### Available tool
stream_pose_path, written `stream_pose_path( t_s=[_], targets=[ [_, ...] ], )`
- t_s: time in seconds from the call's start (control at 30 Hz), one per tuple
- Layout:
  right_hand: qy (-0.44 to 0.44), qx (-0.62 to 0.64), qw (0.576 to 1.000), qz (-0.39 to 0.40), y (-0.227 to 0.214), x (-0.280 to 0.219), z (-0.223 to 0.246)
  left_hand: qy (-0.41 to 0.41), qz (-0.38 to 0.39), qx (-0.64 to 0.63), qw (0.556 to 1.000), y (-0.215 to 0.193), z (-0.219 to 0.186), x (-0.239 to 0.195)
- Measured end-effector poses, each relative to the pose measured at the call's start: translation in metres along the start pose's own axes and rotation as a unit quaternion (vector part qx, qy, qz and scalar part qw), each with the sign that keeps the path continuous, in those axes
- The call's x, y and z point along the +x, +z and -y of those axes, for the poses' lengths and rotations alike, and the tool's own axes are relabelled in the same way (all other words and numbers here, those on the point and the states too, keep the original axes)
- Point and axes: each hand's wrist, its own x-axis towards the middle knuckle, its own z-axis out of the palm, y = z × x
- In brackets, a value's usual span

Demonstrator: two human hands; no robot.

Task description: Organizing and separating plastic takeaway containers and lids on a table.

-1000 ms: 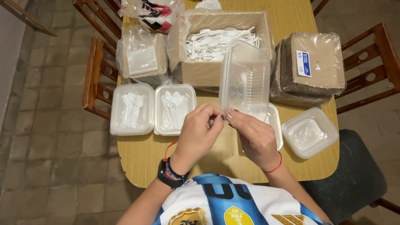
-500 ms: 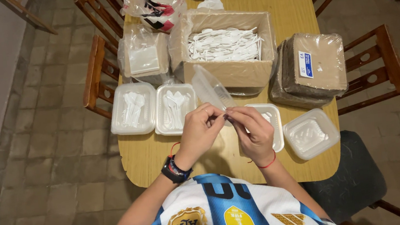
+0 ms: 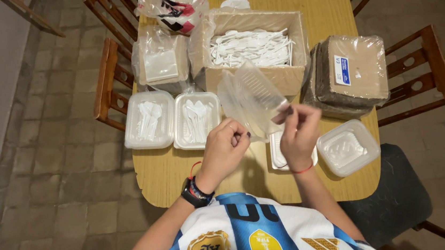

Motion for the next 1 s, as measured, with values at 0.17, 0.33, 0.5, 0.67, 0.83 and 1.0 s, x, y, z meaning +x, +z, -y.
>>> stream_pose_path(
  t_s=[0.17, 0.33, 0.5, 0.67, 0.83, 1.0],
  targets=[
    [0.086, 0.236, 0.966, 0.056, -0.009, 0.012, -0.031, -0.012, 0.005, -0.009, 1.000, -0.007, 0.014, 0.001],
    [0.110, 0.306, 0.944, 0.052, -0.023, 0.012, -0.032, -0.035, -0.016, 0.005, 0.999, -0.056, 0.040, -0.001],
    [-0.025, -0.010, 0.986, 0.163, -0.001, -0.040, -0.065, -0.064, -0.096, -0.020, 0.993, -0.117, 0.051, -0.009],
    [-0.189, -0.076, 0.943, 0.264, 0.043, -0.082, -0.067, -0.028, -0.152, -0.069, 0.986, -0.132, 0.057, -0.017],
    [-0.210, -0.128, 0.927, 0.282, 0.063, -0.094, -0.099, -0.027, -0.172, -0.123, 0.977, -0.132, 0.067, -0.022],
    [-0.228, -0.152, 0.909, 0.314, 0.068, -0.097, -0.127, -0.058, -0.152, -0.144, 0.976, -0.124, 0.085, -0.024]
  ],
)
